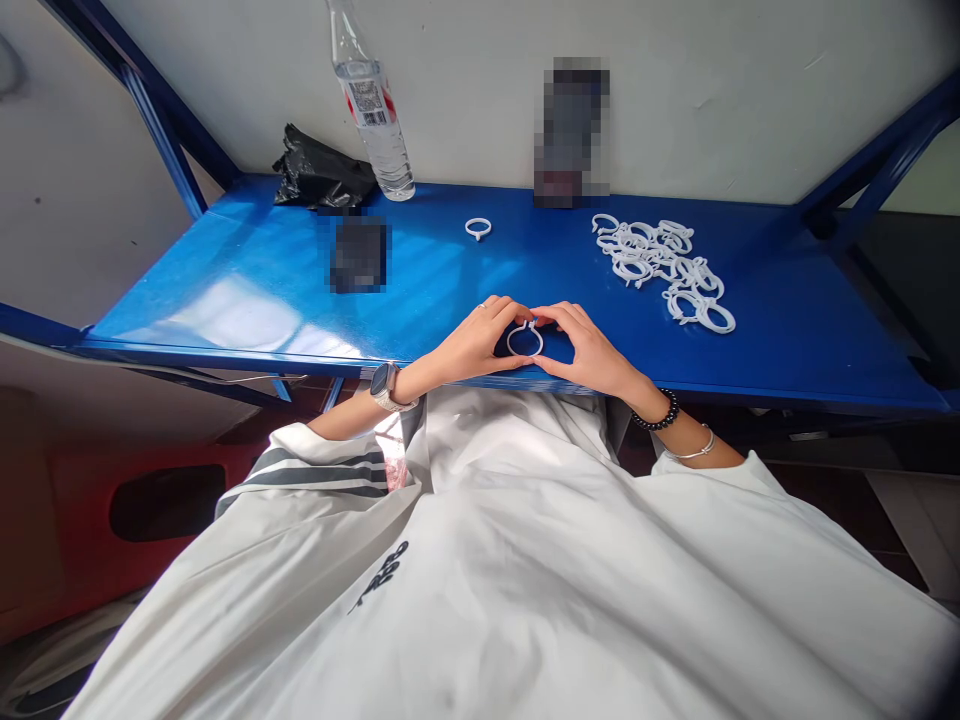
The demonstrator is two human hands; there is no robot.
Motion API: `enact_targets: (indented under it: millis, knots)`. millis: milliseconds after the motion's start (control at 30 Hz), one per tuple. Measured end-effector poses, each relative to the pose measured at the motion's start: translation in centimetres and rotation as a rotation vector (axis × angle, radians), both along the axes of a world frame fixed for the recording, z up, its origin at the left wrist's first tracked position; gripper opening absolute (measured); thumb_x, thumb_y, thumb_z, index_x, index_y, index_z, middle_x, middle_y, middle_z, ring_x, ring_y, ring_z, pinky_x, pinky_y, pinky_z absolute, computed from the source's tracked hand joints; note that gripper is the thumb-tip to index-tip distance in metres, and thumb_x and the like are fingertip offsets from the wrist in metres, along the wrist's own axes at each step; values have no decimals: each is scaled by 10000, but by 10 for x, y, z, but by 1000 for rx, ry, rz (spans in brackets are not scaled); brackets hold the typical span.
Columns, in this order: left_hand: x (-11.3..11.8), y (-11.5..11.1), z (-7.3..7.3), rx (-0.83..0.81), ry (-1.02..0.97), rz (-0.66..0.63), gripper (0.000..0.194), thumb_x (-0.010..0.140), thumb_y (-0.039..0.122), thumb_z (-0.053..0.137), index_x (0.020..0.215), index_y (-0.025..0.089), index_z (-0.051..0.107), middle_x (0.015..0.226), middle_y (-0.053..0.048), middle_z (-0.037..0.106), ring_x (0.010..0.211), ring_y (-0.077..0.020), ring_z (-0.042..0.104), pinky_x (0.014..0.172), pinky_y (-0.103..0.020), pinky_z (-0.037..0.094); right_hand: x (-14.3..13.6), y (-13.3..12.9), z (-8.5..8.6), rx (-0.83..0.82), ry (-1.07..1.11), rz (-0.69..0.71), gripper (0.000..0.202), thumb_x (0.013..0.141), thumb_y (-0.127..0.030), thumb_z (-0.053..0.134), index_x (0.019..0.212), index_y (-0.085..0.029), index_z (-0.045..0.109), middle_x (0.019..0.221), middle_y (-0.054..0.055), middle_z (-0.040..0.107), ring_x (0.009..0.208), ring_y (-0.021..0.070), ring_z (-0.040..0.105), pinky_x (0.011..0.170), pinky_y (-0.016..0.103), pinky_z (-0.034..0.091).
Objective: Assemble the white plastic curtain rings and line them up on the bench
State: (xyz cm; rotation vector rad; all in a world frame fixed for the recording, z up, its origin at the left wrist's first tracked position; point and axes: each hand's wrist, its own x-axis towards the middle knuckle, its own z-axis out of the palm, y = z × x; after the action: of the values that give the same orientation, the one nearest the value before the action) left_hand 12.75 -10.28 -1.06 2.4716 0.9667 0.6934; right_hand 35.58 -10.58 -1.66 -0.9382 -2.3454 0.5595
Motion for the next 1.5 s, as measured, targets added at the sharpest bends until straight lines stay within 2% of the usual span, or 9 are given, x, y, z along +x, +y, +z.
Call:
enact_targets:
  millis: [433,1100,1233,1500]
  knots:
    - [-2,2,-5,21,6,-1,511,942,553,609,1267,165,547,1241,-155,622,1118,-294,580,980,-453,497,1,1,-2,4,32,-4,433,902,-319,640,1320,-265,539,1236,98,628,1150,318,592,1026,513,484]
    - [-4,4,-7,18,-29,-53,540,944,590,590,1266,158,549,1214,-160,638,1105,-293,590,968,-433,483,3,3,-7,-8,85,3,476,875,-322,695,1325,-283,543,1206,84,667,1149,307,635,997,498,538]
    - [-4,4,-7,23,-37,-67,492,951,530,609,1273,164,541,1219,-156,644,1111,-292,596,966,-431,490,2,3,-7,7,96,4,469,872,-307,694,1318,-277,551,1184,84,669,1136,304,633,991,493,539]
    - [-2,2,-6,32,-24,-70,385,923,302,584,1275,160,514,1264,-145,636,1133,-276,605,978,-423,500,2,2,-5,-8,95,-41,401,888,-292,657,1280,-277,572,1125,80,648,1081,295,628,931,467,555]
